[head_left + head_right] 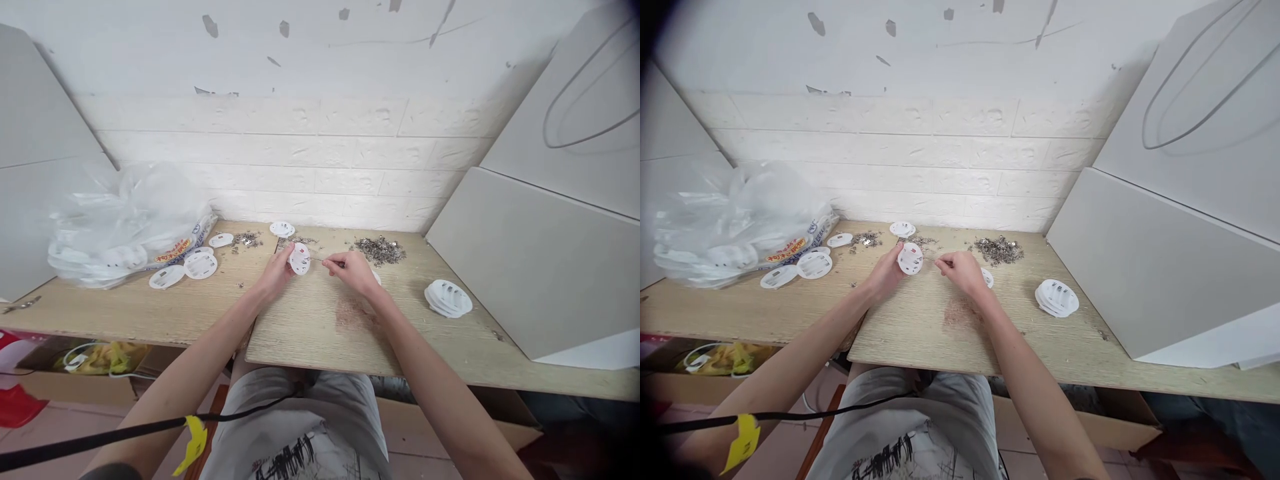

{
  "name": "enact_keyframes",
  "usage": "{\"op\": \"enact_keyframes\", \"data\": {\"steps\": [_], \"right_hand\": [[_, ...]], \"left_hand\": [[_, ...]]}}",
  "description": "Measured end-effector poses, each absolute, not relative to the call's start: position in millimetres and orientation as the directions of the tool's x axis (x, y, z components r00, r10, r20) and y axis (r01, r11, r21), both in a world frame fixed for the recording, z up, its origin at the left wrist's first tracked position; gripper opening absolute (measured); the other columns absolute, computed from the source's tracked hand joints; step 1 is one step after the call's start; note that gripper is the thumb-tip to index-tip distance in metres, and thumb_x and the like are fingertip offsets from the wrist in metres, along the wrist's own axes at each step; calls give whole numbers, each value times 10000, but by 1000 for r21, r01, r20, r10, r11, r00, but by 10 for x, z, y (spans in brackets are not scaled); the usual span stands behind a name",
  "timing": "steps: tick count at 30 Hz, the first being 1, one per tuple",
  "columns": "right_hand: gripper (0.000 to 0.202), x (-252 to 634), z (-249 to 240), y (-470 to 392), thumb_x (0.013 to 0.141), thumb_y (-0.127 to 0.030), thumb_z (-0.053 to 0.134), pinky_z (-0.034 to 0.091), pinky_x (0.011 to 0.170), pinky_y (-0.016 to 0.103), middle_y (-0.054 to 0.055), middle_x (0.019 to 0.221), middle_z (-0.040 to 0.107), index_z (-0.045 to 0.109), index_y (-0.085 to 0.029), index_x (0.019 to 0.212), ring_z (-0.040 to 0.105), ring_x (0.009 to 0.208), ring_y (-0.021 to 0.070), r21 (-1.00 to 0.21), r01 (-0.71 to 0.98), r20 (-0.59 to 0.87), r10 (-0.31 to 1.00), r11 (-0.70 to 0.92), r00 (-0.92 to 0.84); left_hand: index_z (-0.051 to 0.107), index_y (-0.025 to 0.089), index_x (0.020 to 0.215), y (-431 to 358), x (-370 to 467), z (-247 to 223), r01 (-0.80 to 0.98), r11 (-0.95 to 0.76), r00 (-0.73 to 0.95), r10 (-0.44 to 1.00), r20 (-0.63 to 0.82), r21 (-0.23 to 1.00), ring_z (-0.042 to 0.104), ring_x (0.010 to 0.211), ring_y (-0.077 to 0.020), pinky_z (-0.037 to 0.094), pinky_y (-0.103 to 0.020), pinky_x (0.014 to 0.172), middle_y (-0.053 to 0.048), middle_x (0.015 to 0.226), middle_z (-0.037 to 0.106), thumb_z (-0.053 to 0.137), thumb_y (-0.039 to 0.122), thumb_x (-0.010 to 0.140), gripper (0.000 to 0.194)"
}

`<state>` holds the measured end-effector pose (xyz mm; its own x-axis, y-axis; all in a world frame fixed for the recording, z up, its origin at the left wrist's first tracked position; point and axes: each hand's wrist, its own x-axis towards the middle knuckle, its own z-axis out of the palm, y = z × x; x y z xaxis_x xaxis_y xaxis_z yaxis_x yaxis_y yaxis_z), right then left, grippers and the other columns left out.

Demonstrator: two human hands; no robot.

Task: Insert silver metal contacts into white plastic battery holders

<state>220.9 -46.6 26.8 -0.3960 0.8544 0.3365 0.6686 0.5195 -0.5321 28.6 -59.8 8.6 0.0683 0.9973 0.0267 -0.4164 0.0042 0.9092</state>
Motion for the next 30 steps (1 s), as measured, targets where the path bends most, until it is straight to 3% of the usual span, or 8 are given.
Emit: {"op": "enact_keyframes", "data": {"steps": [13, 30], "right_hand": [[189, 2181, 274, -499, 836, -274, 575, 411, 708, 257, 51, 834, 728, 741, -187, 809, 629, 738, 175, -461, 717, 392, 845, 522, -363], [189, 2171, 287, -517, 838, -271, 577, 408, 703, 265, 63, 826, 728, 741, -180, 824, 637, 742, 187, -456, 732, 373, 855, 507, -359]], "left_hand": [[685, 162, 885, -606, 285, 92, -415, -13, 72, 996, 47, 910, 600, 921, -204, 457, -289, 776, -70, 934, 681, 640, 519, 728, 393], [676, 157, 898, -628, 287, 90, -375, -12, 88, 995, 48, 927, 604, 951, -221, 454, -300, 803, -83, 965, 692, 622, 539, 737, 418]]}}
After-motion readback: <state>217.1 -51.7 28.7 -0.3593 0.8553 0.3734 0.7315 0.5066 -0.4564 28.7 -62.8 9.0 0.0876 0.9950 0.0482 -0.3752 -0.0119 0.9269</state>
